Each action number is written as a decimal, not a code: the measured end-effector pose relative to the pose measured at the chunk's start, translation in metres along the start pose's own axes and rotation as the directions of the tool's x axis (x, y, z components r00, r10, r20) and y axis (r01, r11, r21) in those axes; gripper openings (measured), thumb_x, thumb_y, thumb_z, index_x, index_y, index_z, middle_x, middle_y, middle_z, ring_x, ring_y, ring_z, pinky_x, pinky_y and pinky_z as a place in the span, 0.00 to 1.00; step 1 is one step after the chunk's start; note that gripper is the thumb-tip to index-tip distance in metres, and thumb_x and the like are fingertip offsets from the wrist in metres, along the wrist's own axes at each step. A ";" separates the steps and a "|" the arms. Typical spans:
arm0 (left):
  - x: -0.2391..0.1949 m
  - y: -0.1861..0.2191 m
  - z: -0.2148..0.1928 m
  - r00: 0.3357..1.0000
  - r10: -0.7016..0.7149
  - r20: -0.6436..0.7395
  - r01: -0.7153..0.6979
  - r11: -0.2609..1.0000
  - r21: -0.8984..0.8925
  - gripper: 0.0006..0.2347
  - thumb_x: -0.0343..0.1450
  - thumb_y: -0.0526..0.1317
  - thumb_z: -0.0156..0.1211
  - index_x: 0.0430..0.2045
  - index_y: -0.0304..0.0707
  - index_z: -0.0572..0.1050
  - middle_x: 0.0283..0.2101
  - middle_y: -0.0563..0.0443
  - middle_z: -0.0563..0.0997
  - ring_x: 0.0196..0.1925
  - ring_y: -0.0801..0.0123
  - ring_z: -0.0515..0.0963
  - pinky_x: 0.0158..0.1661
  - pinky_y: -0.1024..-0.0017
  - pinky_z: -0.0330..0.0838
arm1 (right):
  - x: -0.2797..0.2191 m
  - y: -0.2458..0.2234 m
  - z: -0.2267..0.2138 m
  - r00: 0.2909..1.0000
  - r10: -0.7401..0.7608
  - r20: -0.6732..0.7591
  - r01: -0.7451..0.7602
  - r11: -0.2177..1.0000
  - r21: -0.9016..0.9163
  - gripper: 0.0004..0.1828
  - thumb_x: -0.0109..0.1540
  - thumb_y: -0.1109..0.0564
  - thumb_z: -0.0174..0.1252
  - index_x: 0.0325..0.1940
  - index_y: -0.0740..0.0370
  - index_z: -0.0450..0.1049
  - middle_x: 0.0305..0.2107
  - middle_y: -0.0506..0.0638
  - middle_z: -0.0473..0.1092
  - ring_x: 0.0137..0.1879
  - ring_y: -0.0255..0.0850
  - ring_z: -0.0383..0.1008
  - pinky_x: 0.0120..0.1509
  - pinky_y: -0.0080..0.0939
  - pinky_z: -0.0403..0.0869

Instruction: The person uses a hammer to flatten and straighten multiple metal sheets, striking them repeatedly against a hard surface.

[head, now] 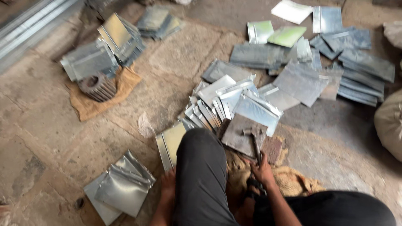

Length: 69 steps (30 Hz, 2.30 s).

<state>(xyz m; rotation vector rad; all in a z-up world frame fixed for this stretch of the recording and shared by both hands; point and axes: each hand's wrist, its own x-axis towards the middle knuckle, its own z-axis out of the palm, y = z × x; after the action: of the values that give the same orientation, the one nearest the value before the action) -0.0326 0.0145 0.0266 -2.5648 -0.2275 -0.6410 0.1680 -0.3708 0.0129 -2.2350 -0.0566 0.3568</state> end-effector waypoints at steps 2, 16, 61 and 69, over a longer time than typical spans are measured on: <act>0.026 -0.017 0.026 0.749 -0.035 0.662 0.206 0.961 -0.183 0.15 0.75 0.40 0.46 0.57 0.42 0.68 0.47 0.50 0.78 0.49 0.59 0.79 0.50 0.52 0.73 | 0.005 0.002 0.002 0.992 0.113 0.055 -0.112 0.994 -0.016 0.45 0.63 0.45 0.59 0.79 0.48 0.42 0.50 0.74 0.76 0.53 0.65 0.80 0.62 0.59 0.77; 0.287 -0.220 0.100 0.780 -0.602 0.169 0.571 0.574 -0.587 0.09 0.66 0.37 0.60 0.22 0.25 0.79 0.25 0.27 0.78 0.27 0.38 0.79 0.32 0.50 0.73 | 0.003 0.003 -0.006 0.952 0.301 0.061 -0.301 0.874 0.380 0.23 0.62 0.51 0.62 0.57 0.64 0.69 0.20 0.53 0.69 0.21 0.40 0.68 0.21 0.41 0.66; 0.272 0.203 0.068 0.279 -0.568 0.774 0.797 -0.313 -0.517 0.33 0.71 0.36 0.59 0.67 0.35 0.43 0.71 0.27 0.57 0.66 0.40 0.67 0.64 0.45 0.57 | -0.006 -0.042 -0.034 0.828 0.266 0.493 -0.543 0.164 0.824 0.15 0.72 0.45 0.49 0.43 0.59 0.65 0.19 0.42 0.59 0.20 0.28 0.54 0.19 0.27 0.56; 0.287 0.206 0.067 0.151 -0.504 0.850 0.784 -0.462 -0.414 0.29 0.66 0.35 0.55 0.64 0.36 0.53 0.54 0.31 0.78 0.43 0.42 0.86 0.44 0.47 0.82 | -0.046 -0.065 -0.052 0.939 0.250 0.235 -0.343 0.722 0.601 0.11 0.71 0.49 0.53 0.46 0.59 0.66 0.19 0.43 0.62 0.17 0.28 0.57 0.16 0.31 0.59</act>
<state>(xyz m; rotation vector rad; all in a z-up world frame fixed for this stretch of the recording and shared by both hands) 0.3012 -0.1190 0.0269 -3.1048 -2.8576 -1.0824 0.1433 -0.3755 0.1047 -1.5273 0.3176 0.6067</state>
